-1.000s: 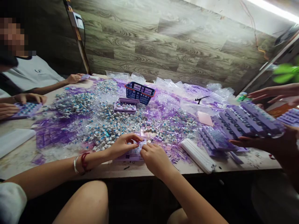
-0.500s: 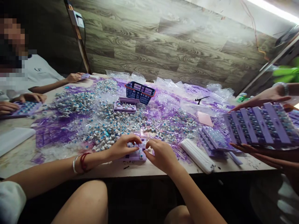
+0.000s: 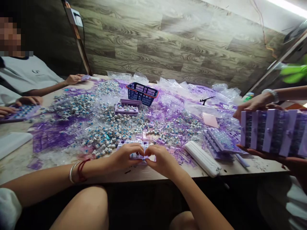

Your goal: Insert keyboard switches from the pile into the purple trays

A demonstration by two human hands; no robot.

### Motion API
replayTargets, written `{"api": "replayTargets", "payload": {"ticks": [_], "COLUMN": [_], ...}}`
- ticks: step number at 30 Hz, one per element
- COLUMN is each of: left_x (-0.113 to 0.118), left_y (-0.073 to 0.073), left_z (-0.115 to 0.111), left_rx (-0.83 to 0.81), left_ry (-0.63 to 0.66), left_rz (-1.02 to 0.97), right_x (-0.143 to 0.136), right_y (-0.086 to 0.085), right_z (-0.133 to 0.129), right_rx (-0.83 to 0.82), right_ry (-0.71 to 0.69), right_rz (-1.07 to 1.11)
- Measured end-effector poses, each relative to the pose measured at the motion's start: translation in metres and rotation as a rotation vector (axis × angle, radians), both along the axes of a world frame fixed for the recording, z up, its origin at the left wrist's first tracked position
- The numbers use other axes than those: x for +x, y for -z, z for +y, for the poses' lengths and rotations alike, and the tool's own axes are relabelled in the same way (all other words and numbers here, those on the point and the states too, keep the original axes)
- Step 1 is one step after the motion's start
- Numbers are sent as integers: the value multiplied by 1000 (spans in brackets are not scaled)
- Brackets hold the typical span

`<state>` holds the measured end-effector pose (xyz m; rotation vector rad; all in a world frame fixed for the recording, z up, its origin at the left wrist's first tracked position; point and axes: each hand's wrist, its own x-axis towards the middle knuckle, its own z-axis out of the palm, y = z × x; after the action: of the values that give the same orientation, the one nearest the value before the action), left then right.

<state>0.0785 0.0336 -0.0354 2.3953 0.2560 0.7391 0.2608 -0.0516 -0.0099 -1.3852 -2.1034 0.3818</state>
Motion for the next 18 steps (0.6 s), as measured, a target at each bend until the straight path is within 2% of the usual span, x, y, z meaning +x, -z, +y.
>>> {"api": "replayTargets", "payload": {"ticks": [9,18], "left_x": [-1,-2], "left_y": [5,1], "left_z": [-2,-2], "left_rx": [141,164], "left_ry": [-57,-87], "left_rz": [58,65], "right_x": [7,6], "right_y": [4,4], "right_z": [1,3], "right_rx": [-9,-23], "right_ry": [-28,-48], "right_rz": [42,79]}}
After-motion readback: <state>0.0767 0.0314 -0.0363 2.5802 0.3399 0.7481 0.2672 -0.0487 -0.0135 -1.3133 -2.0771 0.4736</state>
